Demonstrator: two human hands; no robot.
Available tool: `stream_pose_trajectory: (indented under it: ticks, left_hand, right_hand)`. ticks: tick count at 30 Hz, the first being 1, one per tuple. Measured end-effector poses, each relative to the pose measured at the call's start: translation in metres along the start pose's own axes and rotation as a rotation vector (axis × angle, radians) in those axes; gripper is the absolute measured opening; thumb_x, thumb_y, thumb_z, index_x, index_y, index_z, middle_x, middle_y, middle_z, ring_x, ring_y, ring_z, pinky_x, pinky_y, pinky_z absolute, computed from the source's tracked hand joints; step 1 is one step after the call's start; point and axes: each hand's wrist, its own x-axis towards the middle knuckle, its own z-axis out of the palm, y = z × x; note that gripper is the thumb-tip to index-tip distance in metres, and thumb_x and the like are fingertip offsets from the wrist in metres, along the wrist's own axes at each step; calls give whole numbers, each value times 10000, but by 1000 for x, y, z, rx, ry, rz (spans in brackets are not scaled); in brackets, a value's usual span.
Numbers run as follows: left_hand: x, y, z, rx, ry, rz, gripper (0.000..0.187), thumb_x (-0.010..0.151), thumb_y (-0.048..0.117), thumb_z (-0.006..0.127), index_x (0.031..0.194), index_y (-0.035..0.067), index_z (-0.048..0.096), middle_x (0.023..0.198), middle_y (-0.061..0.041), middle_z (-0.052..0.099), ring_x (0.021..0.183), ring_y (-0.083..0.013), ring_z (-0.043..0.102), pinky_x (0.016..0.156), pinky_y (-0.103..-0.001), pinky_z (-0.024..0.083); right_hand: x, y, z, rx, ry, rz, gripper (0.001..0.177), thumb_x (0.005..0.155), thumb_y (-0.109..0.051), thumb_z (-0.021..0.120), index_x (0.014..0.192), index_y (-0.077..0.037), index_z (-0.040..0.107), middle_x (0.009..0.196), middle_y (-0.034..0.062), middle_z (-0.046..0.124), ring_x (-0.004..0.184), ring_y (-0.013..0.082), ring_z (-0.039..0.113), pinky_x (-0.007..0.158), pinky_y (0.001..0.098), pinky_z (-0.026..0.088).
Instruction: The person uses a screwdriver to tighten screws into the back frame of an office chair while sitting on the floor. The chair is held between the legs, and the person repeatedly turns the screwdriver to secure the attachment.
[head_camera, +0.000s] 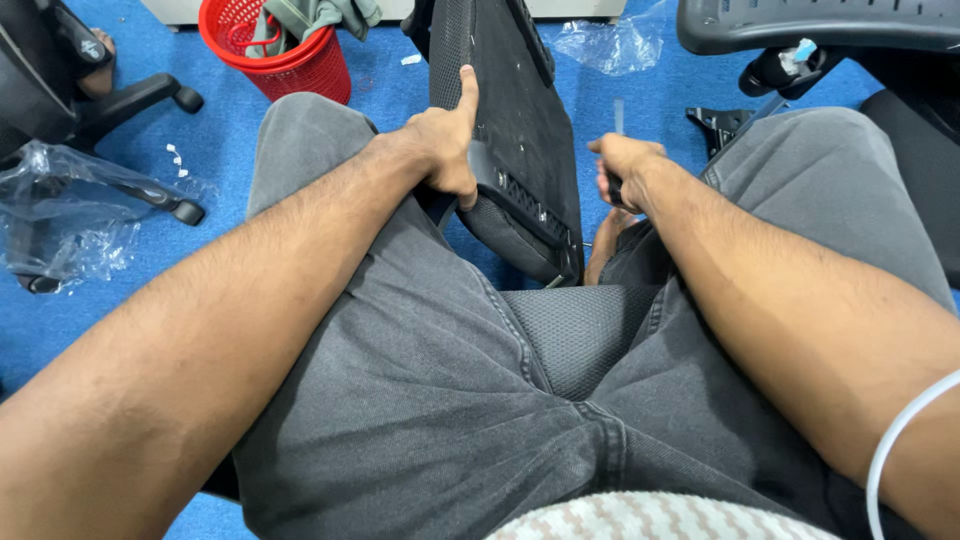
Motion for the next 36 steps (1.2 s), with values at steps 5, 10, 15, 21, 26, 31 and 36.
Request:
stream_pose_trajectory:
  ticks: [5,10,15,21,26,31,36]
  left_hand:
    - [5,-2,1,-14,117,70,1510,601,233,937,1605,69,-179,1305,-344,601,1237,-474,589,1069,-439,487]
    - [7,-1,2,-16,134,111,1526,577,264,954,1607,41,-150,1267,-352,619,1211,-466,610,1049,-411,501]
    - [3,-1,8,-44,213,227,1560,520,343,997,1586,-20,-83,1248,-370,618,1183,-464,626,1026,-383,515]
    - [15,0,9,-283,233,237,1553,490,611,987,1587,9,68,1420,-320,509,1325,-371,548,1114,-362,427]
    - [26,10,16,-547,425,95,1418,618,714,924,1620,70,154,1491,-256,480,1353,-360,510,1129,-387,410]
    - [33,23,4,-716,443,-443,1108,603,541,908,1472,107,374,1131,-136,700,847,-231,727,649,-335,624]
    - [34,31,-8,-705,462,-474,560,676,474,912,921,4,731,757,-61,749,499,-110,641,473,-263,545]
  right_hand:
    - [-91,-27,21,-109,-368,-20,451,947,-461,736,718,-160,490,535,-69,461,404,56,429,352,217,369]
    - [-147,-29,41,-318,-321,-113,576,956,-545,638,846,19,610,587,73,574,409,121,506,340,254,405]
    - [-171,-11,38,-106,-453,194,775,865,-759,483,918,7,582,624,106,575,428,172,635,327,206,354]
    - [-164,-12,32,87,-384,491,783,787,-680,621,924,90,670,670,74,653,398,55,510,342,179,437]
    - [-156,3,33,320,-387,576,594,757,-598,709,900,-25,640,705,87,685,429,50,529,370,183,452]
    - [-150,29,43,539,-402,645,476,806,-391,719,1033,5,586,832,197,698,463,109,541,411,217,468]
    - [-141,44,36,567,-499,639,513,803,-320,698,1143,45,577,910,223,701,444,100,536,388,220,475]
